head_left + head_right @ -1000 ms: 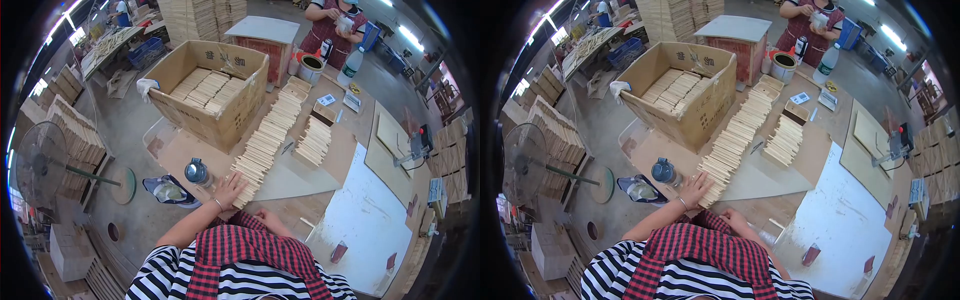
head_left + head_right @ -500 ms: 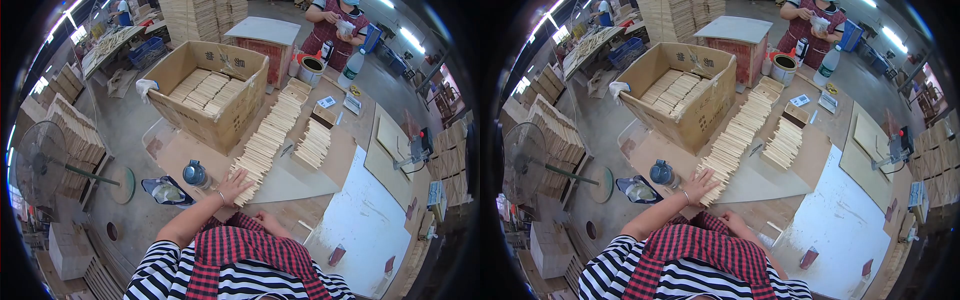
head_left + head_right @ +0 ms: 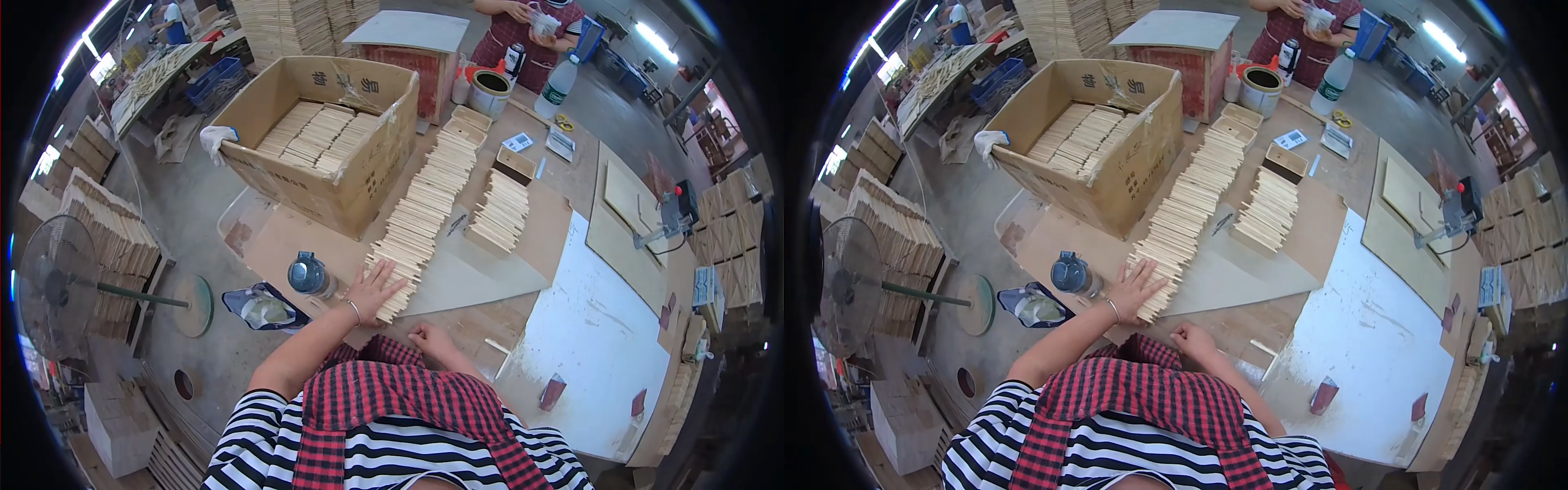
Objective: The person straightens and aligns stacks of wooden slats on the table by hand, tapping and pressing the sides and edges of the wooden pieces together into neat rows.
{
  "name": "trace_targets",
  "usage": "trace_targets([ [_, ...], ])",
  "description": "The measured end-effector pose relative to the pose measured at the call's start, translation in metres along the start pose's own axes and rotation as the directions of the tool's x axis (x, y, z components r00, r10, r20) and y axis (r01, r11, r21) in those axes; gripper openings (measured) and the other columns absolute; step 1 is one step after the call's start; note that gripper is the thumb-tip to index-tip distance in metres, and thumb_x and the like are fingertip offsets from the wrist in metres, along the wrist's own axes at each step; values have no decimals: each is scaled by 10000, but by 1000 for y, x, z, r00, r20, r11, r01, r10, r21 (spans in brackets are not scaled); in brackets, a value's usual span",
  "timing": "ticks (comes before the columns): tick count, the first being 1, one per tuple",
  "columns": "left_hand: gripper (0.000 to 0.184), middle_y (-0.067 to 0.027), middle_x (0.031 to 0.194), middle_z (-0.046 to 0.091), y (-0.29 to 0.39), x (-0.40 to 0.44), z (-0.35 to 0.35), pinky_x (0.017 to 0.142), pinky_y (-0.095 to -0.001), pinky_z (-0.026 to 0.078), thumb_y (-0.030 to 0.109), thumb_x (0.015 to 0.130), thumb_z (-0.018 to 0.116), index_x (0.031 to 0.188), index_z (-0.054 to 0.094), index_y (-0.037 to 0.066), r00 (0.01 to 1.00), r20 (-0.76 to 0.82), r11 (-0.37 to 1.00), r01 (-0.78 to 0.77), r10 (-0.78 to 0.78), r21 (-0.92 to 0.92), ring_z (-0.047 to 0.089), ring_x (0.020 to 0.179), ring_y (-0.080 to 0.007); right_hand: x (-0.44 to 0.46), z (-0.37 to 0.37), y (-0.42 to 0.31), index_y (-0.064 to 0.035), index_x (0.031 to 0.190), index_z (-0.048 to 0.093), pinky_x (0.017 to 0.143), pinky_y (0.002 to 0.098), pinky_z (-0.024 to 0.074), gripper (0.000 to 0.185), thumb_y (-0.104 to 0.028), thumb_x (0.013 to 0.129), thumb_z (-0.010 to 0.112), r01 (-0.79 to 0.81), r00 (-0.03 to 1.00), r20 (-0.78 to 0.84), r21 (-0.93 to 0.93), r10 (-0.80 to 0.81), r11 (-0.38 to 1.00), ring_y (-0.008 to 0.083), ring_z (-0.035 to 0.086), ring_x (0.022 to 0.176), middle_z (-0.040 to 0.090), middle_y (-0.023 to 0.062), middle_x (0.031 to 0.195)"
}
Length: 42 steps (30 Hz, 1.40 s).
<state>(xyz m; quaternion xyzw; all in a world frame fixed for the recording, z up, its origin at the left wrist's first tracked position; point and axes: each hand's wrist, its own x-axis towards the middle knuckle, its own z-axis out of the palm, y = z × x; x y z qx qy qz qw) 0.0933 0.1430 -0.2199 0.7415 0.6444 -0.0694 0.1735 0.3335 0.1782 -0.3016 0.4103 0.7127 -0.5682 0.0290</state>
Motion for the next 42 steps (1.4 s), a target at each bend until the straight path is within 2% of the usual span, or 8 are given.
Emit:
trace_targets([
  [6,1231,-189,1596,33,-2,1,0,1097,-658,167,465,520,861,1528,178,287,1000,0,1000,-5,5,11,69,1473,-370,1,2,-1,-17,988,632,578,307,498,233,-239,917,633,13,1000,-27,-32,-14,999,132,627,595,643,64,711],
  [9,1230,-191,1595,31,-2,1,3,1095,-657,173,477,524,860,1528,177,286,1000,-6,1000,-6,6,15,64,1473,-373,1,3,2,-67,945,667,636,385,518,274,-331,879,632,-20,999,-40,11,20,1000,251,675,657,680,117,736],
  [15,1211,-193,1593,25,2,2,-6,1090,-662,180,506,544,855,1525,177,293,996,90,999,17,-20,35,47,1470,-387,-2,2,1,-81,924,686,677,419,522,299,-366,859,624,31,996,-84,-75,-38,997,310,676,748,690,127,784],
  [26,1202,-197,1589,34,1,0,-4,1084,-671,186,510,550,850,1522,180,284,999,32,999,-4,3,51,45,1469,-392,3,1,6,-42,910,690,697,422,520,302,-336,860,641,80,993,-78,-62,-85,995,327,664,732,692,161,828],
  [30,1209,-197,1588,40,1,0,-3,1081,-674,194,492,546,854,1523,175,279,1000,29,998,-2,0,67,48,1469,-391,6,-3,9,-24,948,676,678,396,521,311,-324,872,648,143,990,-19,-17,-143,990,273,668,715,692,147,800],
  [34,1212,-185,1591,45,1,0,6,1070,-684,203,462,542,860,1524,174,280,1000,-23,997,7,-6,74,56,1471,-379,-1,-39,-22,-5,987,653,658,344,523,315,-306,894,643,117,993,-42,208,-111,971,190,656,700,680,110,772],
  [36,1210,-181,1592,51,2,-3,4,1067,-688,205,455,540,863,1523,181,278,1000,-18,997,6,-4,77,66,1470,-376,-6,-61,-35,-1,1016,631,646,295,521,290,-272,913,631,180,979,-142,256,-147,950,131,633,691,667,73,780],
  [42,1190,-169,1590,88,6,-15,-6,1053,-704,207,438,531,870,1514,223,264,1000,18,995,12,-13,94,119,1462,-366,-17,-85,-39,2,1021,623,650,281,524,247,-226,926,622,188,968,-216,301,-126,935,129,625,690,659,56,811],
])
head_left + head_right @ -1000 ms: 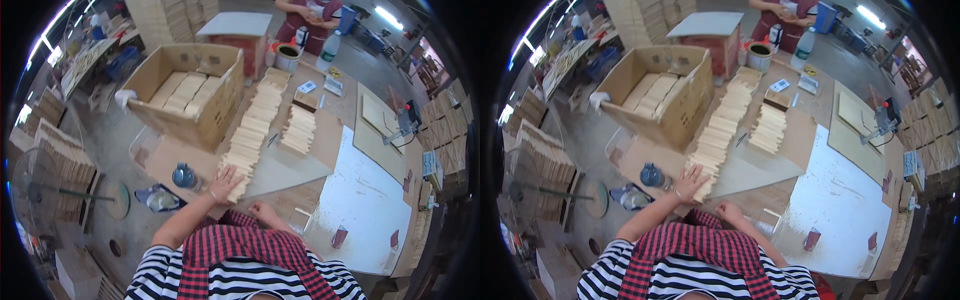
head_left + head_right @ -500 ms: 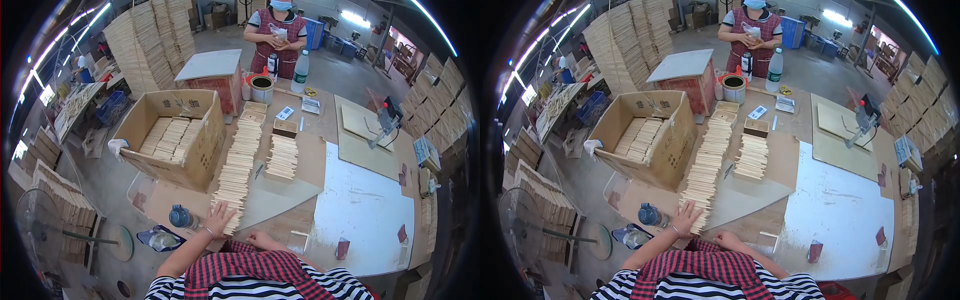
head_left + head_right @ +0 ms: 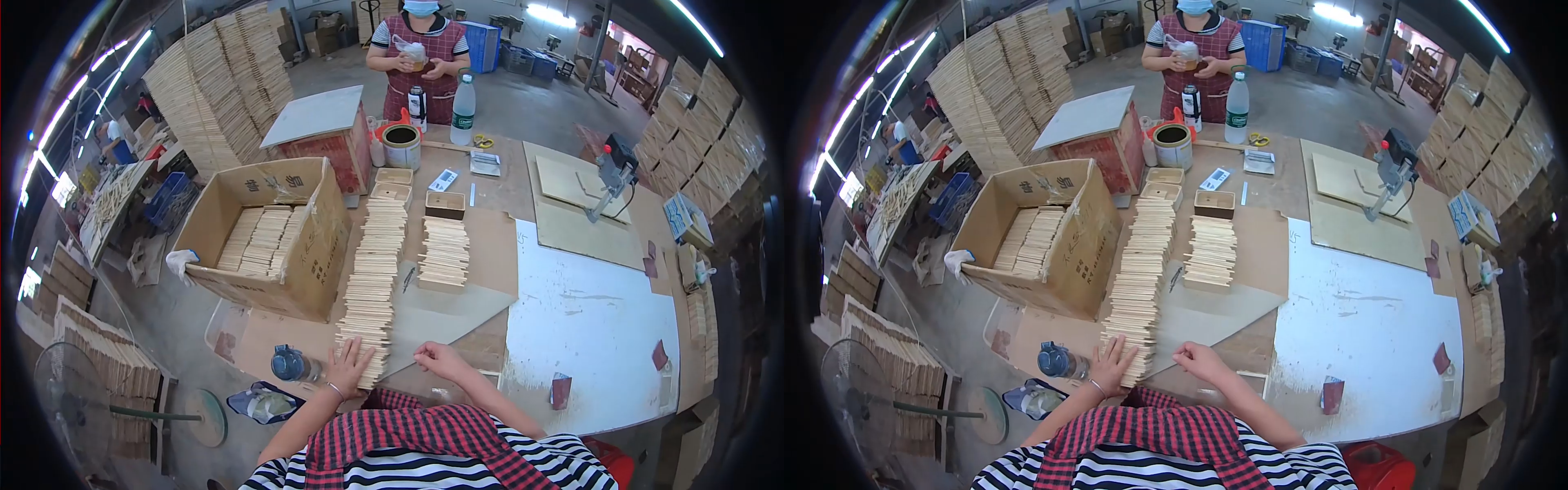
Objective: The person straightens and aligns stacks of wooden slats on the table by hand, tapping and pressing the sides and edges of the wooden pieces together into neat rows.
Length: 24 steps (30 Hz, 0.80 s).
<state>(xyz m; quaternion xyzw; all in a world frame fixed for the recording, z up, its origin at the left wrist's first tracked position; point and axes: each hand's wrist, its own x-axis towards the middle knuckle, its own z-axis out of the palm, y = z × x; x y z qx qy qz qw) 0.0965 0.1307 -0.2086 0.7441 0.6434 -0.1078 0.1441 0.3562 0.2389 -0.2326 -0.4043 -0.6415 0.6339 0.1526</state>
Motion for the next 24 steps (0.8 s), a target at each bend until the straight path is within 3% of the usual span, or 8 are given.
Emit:
trace_targets([
  [7,1157,-160,1583,125,-5,-11,9,1048,-699,226,425,530,875,1497,265,249,996,-87,999,-40,37,-36,150,1455,-356,-19,18,21,11,1025,616,662,271,527,225,-197,940,614,-84,996,23,83,83,993,113,614,700,635,36,803],
  [15,1118,-142,1574,173,-6,-12,4,1035,-690,255,393,547,877,1483,286,244,995,-96,996,-3,-6,-92,168,1454,-336,-25,32,38,-5,1032,633,668,308,521,263,-246,927,622,-120,987,86,-142,133,983,132,642,728,682,82,880],
  [18,1115,-143,1572,179,-6,-12,9,1030,-688,264,382,548,877,1483,286,245,995,-99,994,-3,-9,-114,173,1452,-337,-22,45,39,-10,1010,661,709,372,532,305,-282,880,617,-32,990,117,-314,73,949,265,688,806,708,154,892],
  [24,1118,-149,1571,180,-8,-9,14,1018,-679,289,345,543,875,1486,281,247,996,-90,991,6,-18,-137,185,1448,-350,20,104,82,-32,1024,675,766,401,531,337,-306,860,567,102,929,367,-368,44,924,340,674,913,691,189,985],
])
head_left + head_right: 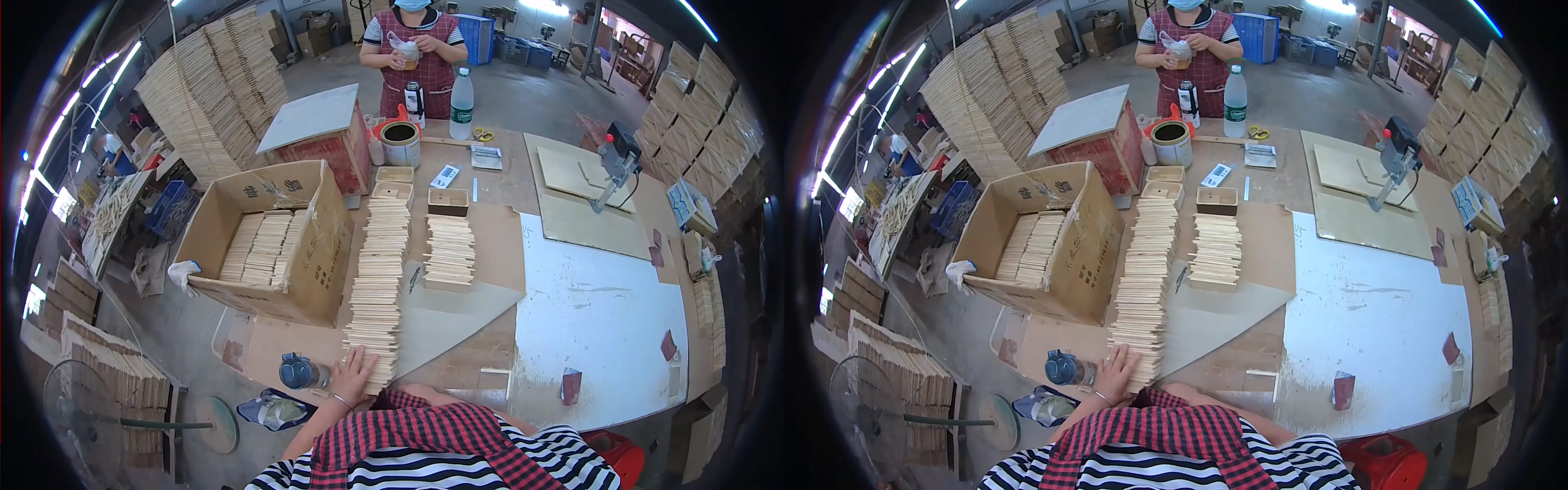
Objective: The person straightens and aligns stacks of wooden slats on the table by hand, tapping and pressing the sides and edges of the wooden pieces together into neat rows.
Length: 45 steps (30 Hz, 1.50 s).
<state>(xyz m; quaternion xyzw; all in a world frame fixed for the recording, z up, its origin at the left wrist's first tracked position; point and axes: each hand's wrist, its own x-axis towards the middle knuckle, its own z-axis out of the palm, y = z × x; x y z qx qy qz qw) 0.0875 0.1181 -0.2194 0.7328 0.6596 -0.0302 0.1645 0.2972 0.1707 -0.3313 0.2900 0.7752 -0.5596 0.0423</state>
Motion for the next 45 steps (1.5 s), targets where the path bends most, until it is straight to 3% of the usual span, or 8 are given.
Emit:
trace_targets([
  [10,1149,-139,1589,128,-6,1,3,1045,-655,287,329,544,885,1500,249,266,1000,27,1000,-7,7,-1,155,1459,-339,4,-16,-65,-69,1037,700,797,424,539,341,-303,881,507,-123,977,129,-310,170,943,343,669,977,681,188,1056],
  [27,1051,-182,1581,122,-6,2,6,1038,-665,268,283,609,823,1498,264,226,998,-14,997,-57,57,51,153,1454,-373,9,2,-53,-90,1133,669,832,427,535,383,-332,880,514,-139,965,176,-285,195,948,349,654,1029,659,189,1134],
  [29,1046,-184,1582,120,-8,3,9,1038,-663,269,281,612,819,1497,265,226,998,-35,996,-56,58,64,152,1454,-373,-4,40,-49,-87,1134,666,839,429,531,386,-333,881,511,-186,940,-336,-635,-52,749,350,653,1027,658,191,1133],
  [31,1112,-172,1585,113,-6,3,11,1043,-654,283,259,565,862,1499,258,242,998,-44,998,-52,53,41,149,1457,-363,-1,45,-42,-86,1135,665,842,430,529,387,-334,882,509,-281,824,-511,-745,-247,604,350,653,1026,658,192,1132],
  [33,1146,-167,1586,110,-5,3,11,1045,-650,291,248,541,884,1499,255,249,998,-49,998,-49,51,30,147,1458,-358,10,0,-42,-80,1119,668,835,434,527,387,-346,880,518,-140,989,-96,-454,108,880,350,655,1016,661,196,1117],
  [34,1140,-168,1586,110,-4,3,9,1046,-651,288,252,544,883,1498,258,248,998,-35,999,-45,46,26,146,1459,-360,12,-14,-41,-77,1110,670,832,436,526,388,-352,880,523,-150,964,177,-250,198,956,350,656,1011,663,198,1109],
  [43,1081,-167,1583,132,-4,-3,13,1053,-653,270,262,571,856,1488,284,247,998,-43,999,-43,44,21,149,1459,-361,-32,-67,-49,-52,1041,675,759,425,524,373,-375,874,592,-79,996,-40,-118,74,990,337,674,867,696,177,960],
  [45,1068,-166,1582,138,-5,-5,14,1054,-653,267,261,577,849,1487,290,247,998,-37,998,-43,45,34,150,1459,-360,-41,-77,-46,-41,1032,671,711,376,517,318,-322,901,597,-50,974,-222,7,50,999,255,661,780,694,135,878],
])
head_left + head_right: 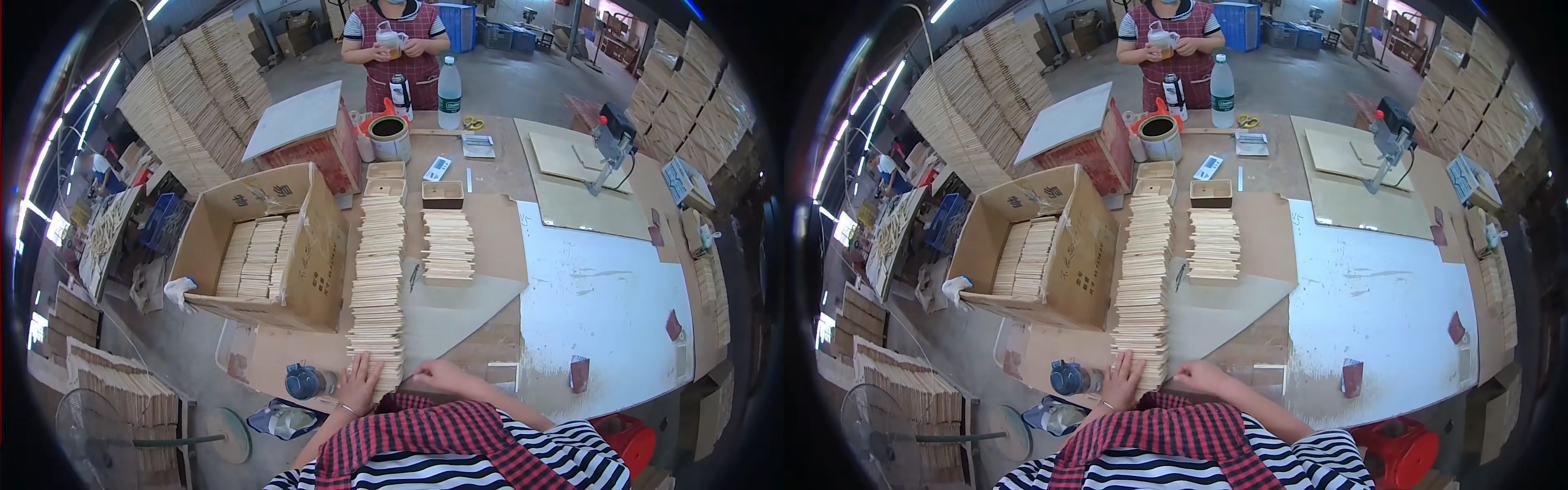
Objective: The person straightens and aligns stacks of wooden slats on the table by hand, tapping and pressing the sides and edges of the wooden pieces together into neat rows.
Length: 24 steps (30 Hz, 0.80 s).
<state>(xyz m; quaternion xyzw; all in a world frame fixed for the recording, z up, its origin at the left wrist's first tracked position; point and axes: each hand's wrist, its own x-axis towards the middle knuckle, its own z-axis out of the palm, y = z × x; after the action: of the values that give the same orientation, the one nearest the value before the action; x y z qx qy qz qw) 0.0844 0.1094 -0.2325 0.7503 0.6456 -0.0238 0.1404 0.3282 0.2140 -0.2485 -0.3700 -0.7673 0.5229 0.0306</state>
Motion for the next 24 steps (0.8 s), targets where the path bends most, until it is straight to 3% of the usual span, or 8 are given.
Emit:
trace_targets([
  [6,1018,-159,1580,155,0,2,-2,1053,-649,269,263,607,826,1481,304,240,1000,5,1000,3,-3,-28,159,1459,-350,-15,-77,-49,-35,1021,656,606,269,461,231,-242,920,633,107,946,-324,343,10,933,91,541,642,617,25,714],
  [8,1012,-158,1580,156,1,5,-3,1053,-647,270,266,612,824,1481,306,236,1000,-1,1000,-9,9,-17,160,1459,-348,-28,-113,-91,-25,1040,655,631,242,455,225,-216,921,639,277,889,-452,402,-74,873,66,536,681,621,9,756],
  [10,1004,-180,1568,174,3,6,-6,1045,-622,289,228,610,815,1480,315,207,999,-37,999,-20,19,-32,188,1446,-366,-53,-154,-151,-20,1041,645,689,272,480,183,-158,926,610,561,727,-590,216,-351,799,125,602,789,655,48,872],
  [11,1000,-191,1563,184,4,4,-6,1042,-609,299,209,609,811,1480,319,192,998,-52,999,-26,23,-43,202,1439,-375,-65,-172,-175,-13,1017,652,691,279,482,178,-157,931,590,696,635,-605,179,-480,695,149,603,788,653,68,882],
  [12,1000,-191,1563,184,2,2,-3,1042,-609,299,209,609,811,1480,319,192,999,-33,999,-29,28,-39,202,1439,-375,-79,-186,-197,-6,993,658,693,286,483,183,-156,937,571,811,520,-615,139,-592,568,174,604,787,652,88,892],
  [14,1032,-168,1575,161,-4,4,8,1054,-614,294,266,594,832,1481,310,202,999,-37,999,-9,8,-49,174,1452,-358,-123,-205,-246,-2,1046,668,741,260,477,337,-318,946,610,846,522,-555,245,-647,473,188,627,821,643,93,930],
  [17,1055,-154,1583,145,-2,11,5,1061,-614,296,304,583,845,1483,302,212,1000,-30,999,3,-5,-42,159,1458,-349,-163,-219,-282,-4,1059,661,749,271,476,353,-333,946,599,903,428,-455,200,-780,379,197,625,831,640,97,940],
  [24,1082,-144,1589,129,6,2,-4,1063,-611,310,333,572,859,1488,290,248,997,43,998,65,-64,-19,156,1459,-343,-193,-258,-300,-8,1087,644,768,297,473,392,-367,947,574,947,308,-338,15,-889,322,216,619,853,632,105,964],
])
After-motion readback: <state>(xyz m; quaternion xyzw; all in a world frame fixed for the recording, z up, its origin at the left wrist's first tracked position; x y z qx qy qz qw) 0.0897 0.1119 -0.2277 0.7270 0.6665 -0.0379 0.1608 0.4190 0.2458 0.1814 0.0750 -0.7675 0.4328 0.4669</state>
